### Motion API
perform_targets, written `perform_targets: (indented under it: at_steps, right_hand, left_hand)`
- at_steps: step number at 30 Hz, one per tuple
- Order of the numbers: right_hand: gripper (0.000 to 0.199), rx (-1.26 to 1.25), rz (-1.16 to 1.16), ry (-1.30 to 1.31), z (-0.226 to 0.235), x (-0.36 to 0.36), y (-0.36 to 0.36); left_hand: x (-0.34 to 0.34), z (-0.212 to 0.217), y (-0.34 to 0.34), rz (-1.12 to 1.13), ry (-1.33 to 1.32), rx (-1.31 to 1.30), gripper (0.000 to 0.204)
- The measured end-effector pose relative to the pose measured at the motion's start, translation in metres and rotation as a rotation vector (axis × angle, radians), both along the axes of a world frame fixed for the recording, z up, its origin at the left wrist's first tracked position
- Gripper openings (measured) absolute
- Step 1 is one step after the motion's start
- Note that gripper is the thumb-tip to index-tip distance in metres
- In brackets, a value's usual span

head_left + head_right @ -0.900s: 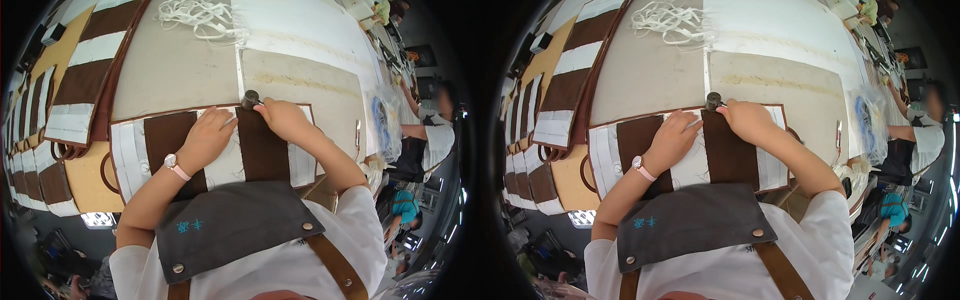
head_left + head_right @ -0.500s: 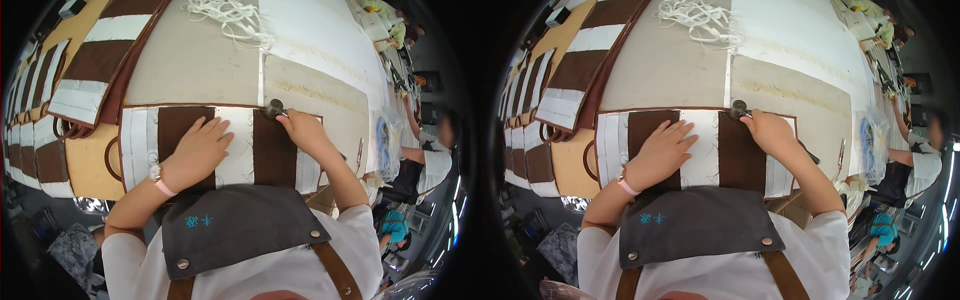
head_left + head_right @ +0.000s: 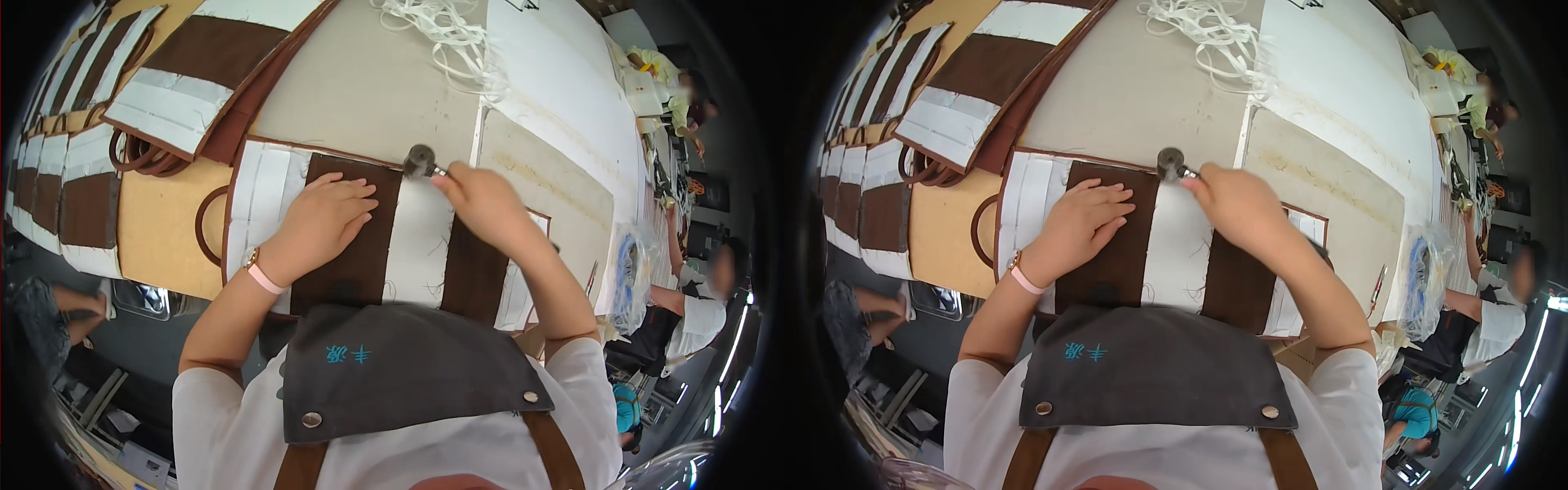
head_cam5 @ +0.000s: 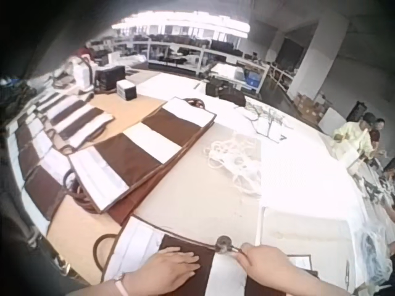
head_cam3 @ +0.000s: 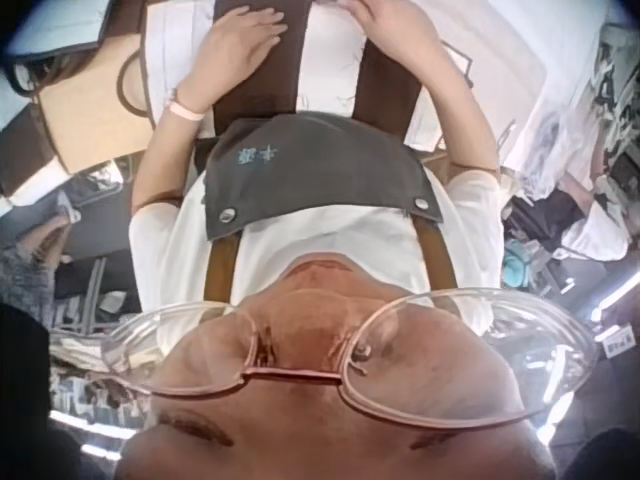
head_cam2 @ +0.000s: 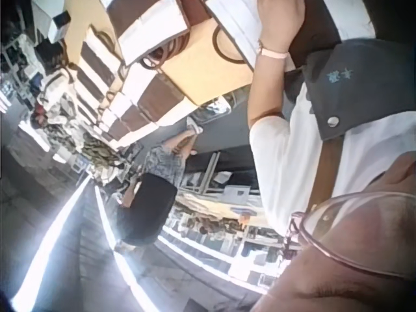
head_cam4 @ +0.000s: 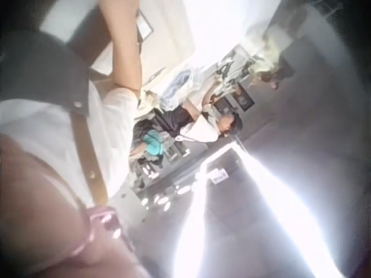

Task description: The person assembles a brown and white striped tote bag by hand. They place white ribbons along the top edge of the bag, fold the fabric over, and use a hammer and a metal punch tool to secure the ribbons. The person repeats this process along the edge of the bag.

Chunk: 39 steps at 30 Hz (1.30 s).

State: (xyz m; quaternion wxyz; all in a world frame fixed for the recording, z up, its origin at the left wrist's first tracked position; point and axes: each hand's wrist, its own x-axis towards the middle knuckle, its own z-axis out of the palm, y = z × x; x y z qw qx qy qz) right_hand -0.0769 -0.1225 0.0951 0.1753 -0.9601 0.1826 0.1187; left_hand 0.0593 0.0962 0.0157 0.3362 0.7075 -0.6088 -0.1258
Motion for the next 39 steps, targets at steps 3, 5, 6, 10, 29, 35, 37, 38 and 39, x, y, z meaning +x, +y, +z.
perform_targets:
  at_steps: [3, 5, 6, 10, 29, 35, 37, 38, 39]
  right_hand:
    - [0.039, 0.056, -0.175, -0.171, 0.045, 0.018, 0.014]
    - [0.039, 0.111, -0.230, -0.329, 0.041, 0.020, 0.024]
    - [0.039, 0.028, -0.164, -0.195, 0.024, 0.015, 0.026]
    - [0.039, -0.003, -0.011, 0.081, -0.013, 0.016, 0.025]
    - [0.041, 0.165, 0.032, -0.249, 0.008, 0.120, 0.086]
    - [0.042, 0.122, 0.038, -0.060, -0.025, 0.077, 0.071]
    - [0.040, 0.128, -0.101, -0.076, -0.013, 0.036, 0.051]
    - [0.039, 0.099, -0.198, -0.123, -0.008, 0.013, 0.038]
    - [0.038, 0.066, -0.283, -0.200, -0.010, -0.014, 0.023]
  left_hand:
    - [0.000, 0.005, 0.002, -0.001, -0.006, 0.025, 0.027]
    - [0.000, 0.014, 0.012, 0.027, -0.038, 0.074, 0.029]
    - [-0.001, 0.024, 0.017, 0.038, -0.062, 0.101, 0.030]
    - [0.012, 0.041, 0.049, 0.269, -0.194, 0.220, 0.035]
    - [0.035, 0.006, 0.060, 0.440, -0.065, -0.094, 0.012]
    - [0.033, 0.024, 0.069, 0.400, -0.096, -0.095, 0.017]
    - [0.025, 0.037, 0.088, 0.456, -0.022, -0.095, 0.021]
    - [0.025, 0.036, 0.099, 0.537, -0.035, -0.103, 0.025]
    - [0.025, 0.033, 0.113, 0.621, -0.048, -0.109, 0.028]
